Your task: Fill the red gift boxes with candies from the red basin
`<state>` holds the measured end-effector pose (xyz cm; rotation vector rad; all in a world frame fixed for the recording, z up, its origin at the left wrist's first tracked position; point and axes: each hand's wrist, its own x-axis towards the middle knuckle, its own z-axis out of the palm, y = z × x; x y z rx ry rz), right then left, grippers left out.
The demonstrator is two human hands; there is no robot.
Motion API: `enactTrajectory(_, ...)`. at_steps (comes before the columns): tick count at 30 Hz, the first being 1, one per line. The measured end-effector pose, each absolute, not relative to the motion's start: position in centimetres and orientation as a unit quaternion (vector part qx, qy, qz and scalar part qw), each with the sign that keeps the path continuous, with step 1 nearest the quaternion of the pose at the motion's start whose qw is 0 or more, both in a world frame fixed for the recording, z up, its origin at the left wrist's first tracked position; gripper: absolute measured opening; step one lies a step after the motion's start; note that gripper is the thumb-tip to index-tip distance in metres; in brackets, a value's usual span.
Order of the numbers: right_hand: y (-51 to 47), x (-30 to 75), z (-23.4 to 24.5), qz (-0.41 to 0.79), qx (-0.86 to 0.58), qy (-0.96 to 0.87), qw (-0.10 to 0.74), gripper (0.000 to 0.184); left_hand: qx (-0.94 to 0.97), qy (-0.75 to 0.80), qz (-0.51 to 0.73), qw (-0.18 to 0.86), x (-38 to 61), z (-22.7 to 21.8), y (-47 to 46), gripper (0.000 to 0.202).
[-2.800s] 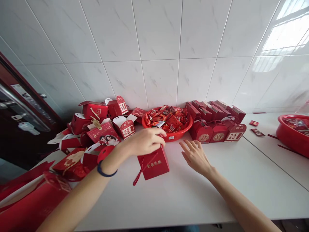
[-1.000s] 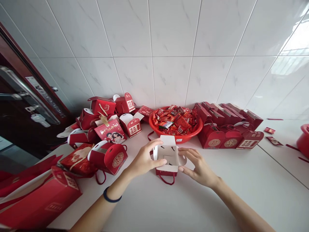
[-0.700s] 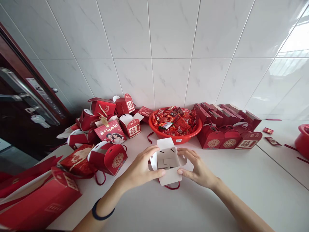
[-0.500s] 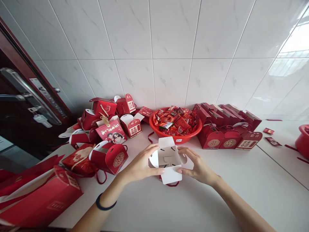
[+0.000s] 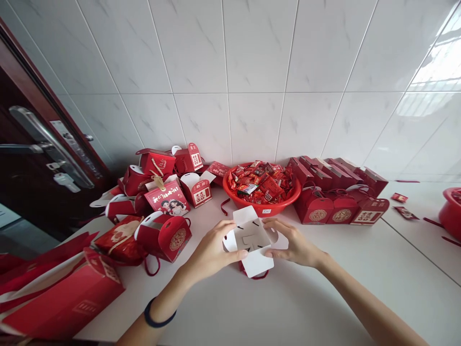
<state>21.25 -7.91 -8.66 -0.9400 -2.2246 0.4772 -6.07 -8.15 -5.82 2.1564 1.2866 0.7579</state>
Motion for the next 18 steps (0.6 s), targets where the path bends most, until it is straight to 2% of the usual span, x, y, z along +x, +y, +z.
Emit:
enactTrajectory(4,-7.6,21.3,-8.2,0.184,-0.359,-0.857,0.320,0.053,0.798,0.481,0.266,0.246,-6.2,-6.1,-8.7,0.055)
enactTrajectory(13,-6.0,22.4,-6.9,0.175,-0.352,-0.864,0.315,0.047,0.797,0.428,0.341,0.256,-5.6,-7.9,-6.9,0.054)
enactTrajectory(16,-4.8,23.4,-5.4,0.169,-0.366,-0.847,0.346,0.038,0.789,0.432,0.323,0.293,-6.5,-7.6,-7.1,0.052)
enactTrajectory(18,-2.8,24.3,-4.2,0.153,-0.430,-0.802,0.385,0.032,0.776,0.446,0.316,0.313,-7.1,-7.0,-7.0,0.051)
